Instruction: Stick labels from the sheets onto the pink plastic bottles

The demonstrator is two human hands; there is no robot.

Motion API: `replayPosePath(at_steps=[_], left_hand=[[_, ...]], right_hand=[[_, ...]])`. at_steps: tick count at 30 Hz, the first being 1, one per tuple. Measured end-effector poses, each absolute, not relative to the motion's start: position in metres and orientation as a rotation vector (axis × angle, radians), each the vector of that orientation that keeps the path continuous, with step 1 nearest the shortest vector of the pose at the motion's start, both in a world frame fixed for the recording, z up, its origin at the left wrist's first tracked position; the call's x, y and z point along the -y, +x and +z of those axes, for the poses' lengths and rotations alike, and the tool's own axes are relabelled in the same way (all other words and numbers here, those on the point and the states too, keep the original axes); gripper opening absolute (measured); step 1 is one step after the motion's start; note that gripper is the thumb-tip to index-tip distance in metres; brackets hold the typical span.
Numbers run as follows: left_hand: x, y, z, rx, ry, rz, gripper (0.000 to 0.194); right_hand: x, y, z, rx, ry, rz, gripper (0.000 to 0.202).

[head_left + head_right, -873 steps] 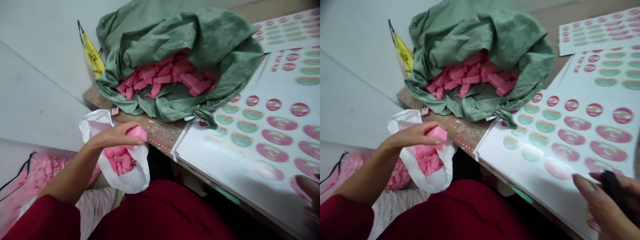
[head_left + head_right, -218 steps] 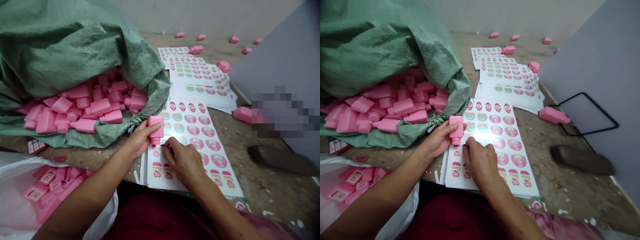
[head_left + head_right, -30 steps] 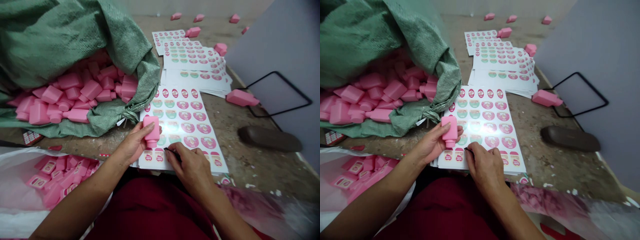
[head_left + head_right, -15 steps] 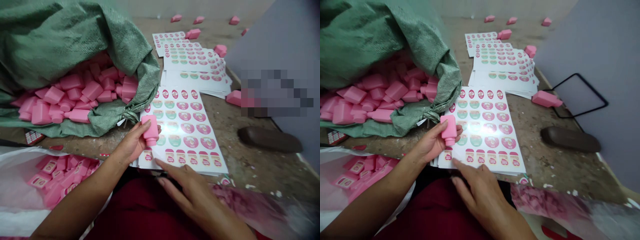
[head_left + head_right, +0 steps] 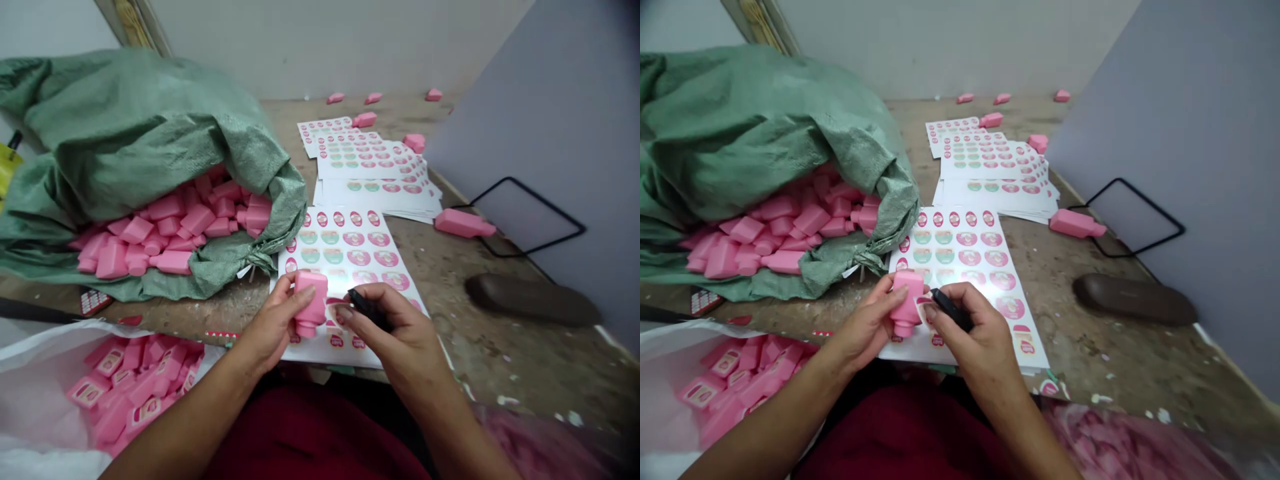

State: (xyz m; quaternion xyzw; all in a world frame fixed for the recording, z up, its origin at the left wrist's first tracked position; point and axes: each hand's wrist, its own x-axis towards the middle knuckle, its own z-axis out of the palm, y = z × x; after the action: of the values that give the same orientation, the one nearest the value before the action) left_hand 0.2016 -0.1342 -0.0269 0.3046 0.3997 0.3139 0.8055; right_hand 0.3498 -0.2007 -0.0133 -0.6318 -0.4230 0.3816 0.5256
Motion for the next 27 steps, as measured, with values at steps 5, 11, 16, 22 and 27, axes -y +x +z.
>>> replayPosePath(at_steps=[5, 11, 16, 22, 27], left_hand=[[0.143, 0.204, -0.029, -0.805, 0.54, 0.699, 0.038], [0.151, 0.209, -0.028, -0.738, 0.487, 0.698, 0.037], [0.154, 0.211, -0.022, -0.753, 0.507, 0.708, 0.043], [0.157, 0.211, -0.024, -0.778, 0.503, 0.717, 0.041], [0.159, 0.212, -0.025, -0.788, 0.499, 0.721, 0.039]], right_hand=[[0.202, 0.352, -0.012, 1.047, -1.541, 0.85, 0.016], [0.199, 0.342, -0.019, 0.883, -1.433, 0.952, 0.025], [0.197, 0.335, -0.019, 0.918, -1.38, 0.864, 0.024], [0.198, 0.334, -0.022, 0.959, -1.397, 0.735, 0.018], [0.197, 0.333, -0.025, 0.973, -1.422, 0.71, 0.018]])
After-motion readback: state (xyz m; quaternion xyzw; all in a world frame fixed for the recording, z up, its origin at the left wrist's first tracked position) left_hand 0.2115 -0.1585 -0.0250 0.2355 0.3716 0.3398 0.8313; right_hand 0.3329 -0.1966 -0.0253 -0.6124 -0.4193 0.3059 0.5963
